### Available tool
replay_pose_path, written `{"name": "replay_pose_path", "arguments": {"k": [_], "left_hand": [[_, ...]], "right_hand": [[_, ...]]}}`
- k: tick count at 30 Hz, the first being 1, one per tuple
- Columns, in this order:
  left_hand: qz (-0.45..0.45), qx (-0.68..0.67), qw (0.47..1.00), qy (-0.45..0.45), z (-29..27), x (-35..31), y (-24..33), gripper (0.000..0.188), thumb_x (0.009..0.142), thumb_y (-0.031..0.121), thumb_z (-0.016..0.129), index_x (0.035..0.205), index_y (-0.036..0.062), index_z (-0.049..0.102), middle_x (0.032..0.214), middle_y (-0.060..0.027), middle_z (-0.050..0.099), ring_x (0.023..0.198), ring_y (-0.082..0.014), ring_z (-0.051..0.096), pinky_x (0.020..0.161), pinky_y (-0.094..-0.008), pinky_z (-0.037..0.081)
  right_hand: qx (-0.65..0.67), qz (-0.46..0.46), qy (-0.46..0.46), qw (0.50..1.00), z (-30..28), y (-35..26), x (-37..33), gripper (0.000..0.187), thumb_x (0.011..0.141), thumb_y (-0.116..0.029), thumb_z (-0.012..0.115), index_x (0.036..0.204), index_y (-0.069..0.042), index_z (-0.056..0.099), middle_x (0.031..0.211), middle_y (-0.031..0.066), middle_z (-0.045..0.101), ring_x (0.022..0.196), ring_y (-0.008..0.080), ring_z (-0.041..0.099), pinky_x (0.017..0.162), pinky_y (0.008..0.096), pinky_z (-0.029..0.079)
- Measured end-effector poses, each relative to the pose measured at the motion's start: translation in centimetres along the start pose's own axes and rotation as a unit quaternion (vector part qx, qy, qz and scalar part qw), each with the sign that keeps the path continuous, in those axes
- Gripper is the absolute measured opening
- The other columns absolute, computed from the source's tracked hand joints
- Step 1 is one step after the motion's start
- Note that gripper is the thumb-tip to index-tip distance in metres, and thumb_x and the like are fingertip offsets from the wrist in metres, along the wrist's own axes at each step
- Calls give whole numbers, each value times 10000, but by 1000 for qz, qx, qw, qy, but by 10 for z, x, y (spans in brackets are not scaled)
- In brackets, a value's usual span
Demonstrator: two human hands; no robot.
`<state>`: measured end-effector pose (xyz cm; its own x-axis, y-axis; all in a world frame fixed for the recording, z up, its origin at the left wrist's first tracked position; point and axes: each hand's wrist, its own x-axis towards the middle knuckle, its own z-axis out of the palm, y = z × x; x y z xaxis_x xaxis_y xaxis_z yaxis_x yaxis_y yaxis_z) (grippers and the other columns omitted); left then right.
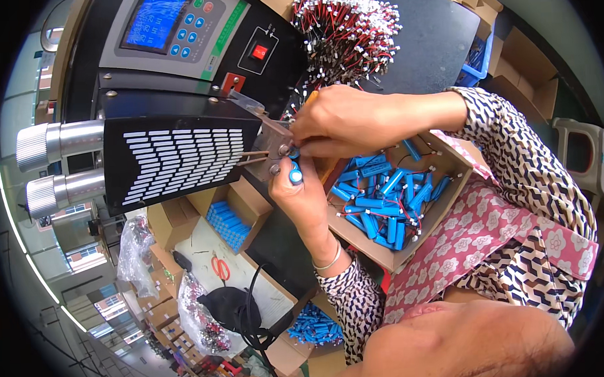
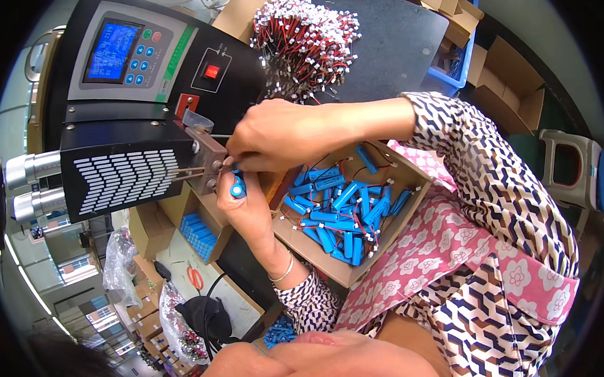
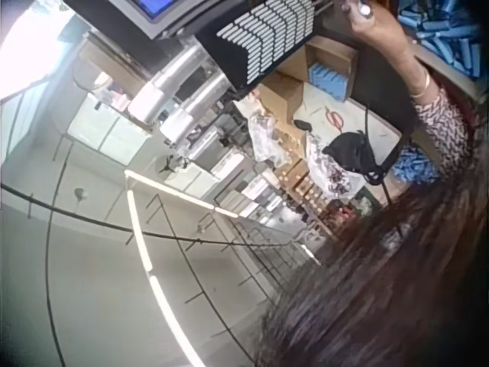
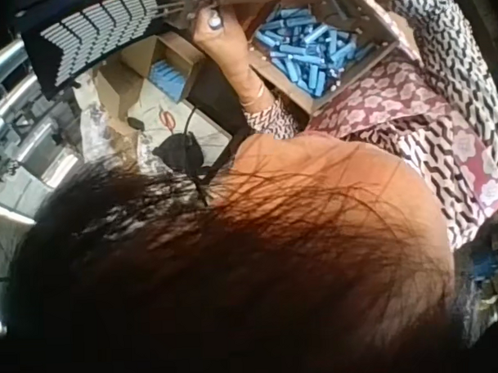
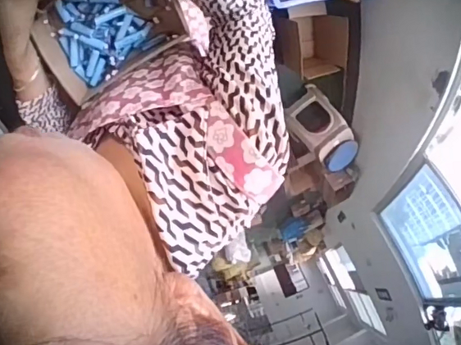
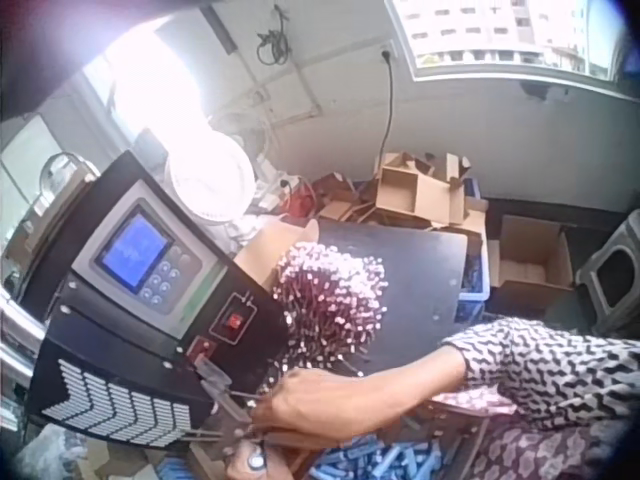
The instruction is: Spot welding cylindrical batteries together to form battery packs.
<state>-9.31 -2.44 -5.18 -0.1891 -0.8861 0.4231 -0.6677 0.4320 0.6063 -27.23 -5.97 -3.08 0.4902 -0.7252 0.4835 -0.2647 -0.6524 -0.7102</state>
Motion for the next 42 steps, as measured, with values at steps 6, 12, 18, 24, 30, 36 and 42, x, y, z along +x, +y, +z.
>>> {"name": "replay_pose_path", "arguments": {"k": [6, 12, 18, 24, 30, 36, 42], "left_hand": [[-118, 6, 993, 13, -14, -4, 19, 163, 825, 99, 677, 911, -36, 642, 732, -101, 616, 714, -131, 571, 690, -290, 457], [-196, -237, 952, 4, -40, -18, 8, 176, 829, 68, 660, 977, 2, 594, 745, -25, 592, 650, -26, 502, 534, -176, 372], [-216, -271, 938, -22, -39, -16, 9, 171, 842, 62, 638, 998, 11, 587, 773, -9, 596, 606, -19, 469, 529, -158, 351], [-180, -126, 974, 49, -22, -3, 11, 101, 827, 73, 673, 867, -17, 652, 721, -41, 639, 653, -109, 595, 592, -271, 477], [13, 18, 998, 60, 6, -6, 11, 138, 812, 20, 627, 931, -51, 623, 818, -113, 593, 774, -223, 592, 699, -319, 467], [-15, 65, 997, 48, -2, -3, 15, 154, 834, 42, 597, 961, -42, 618, 883, -171, 604, 828, -289, 595, 724, -371, 462], [6, 67, 997, 38, 6, -3, 8, 150, 830, 40, 597, 953, -44, 612, 852, -176, 599, 767, -295, 594, 683, -383, 464]], "right_hand": [[-36, 6, -30, 999, -20, -8, -28, 273, 770, -76, 606, 1009, 17, 510, 734, 192, 600, 709, 375, 615, 596, 419, 490], [34, 1, -41, 999, -3, -4, -44, 287, 754, -21, 616, 1001, -34, 470, 721, 125, 551, 676, 337, 565, 599, 398, 479], [68, -140, 132, 979, 0, 0, -45, 51, 878, -41, 547, 916, -27, 515, 734, 128, 576, 721, 325, 594, 652, 377, 483], [260, -11, -36, 965, 7, -18, -30, 144, 906, -116, 547, 912, 26, 566, 773, 139, 607, 735, 295, 615, 662, 366, 473], [142, 23, 16, 990, 0, -8, -19, 207, 860, -141, 562, 853, 59, 617, 770, 221, 620, 734, 355, 619, 672, 399, 480], [126, 57, -10, 990, 17, 2, -1, 234, 874, -167, 578, 871, 63, 621, 787, 191, 642, 730, 309, 640, 660, 368, 493], [99, 53, 11, 994, 15, 3, -2, 229, 872, -153, 568, 797, 61, 602, 672, 192, 589, 637, 304, 610, 584, 388, 463]]}}
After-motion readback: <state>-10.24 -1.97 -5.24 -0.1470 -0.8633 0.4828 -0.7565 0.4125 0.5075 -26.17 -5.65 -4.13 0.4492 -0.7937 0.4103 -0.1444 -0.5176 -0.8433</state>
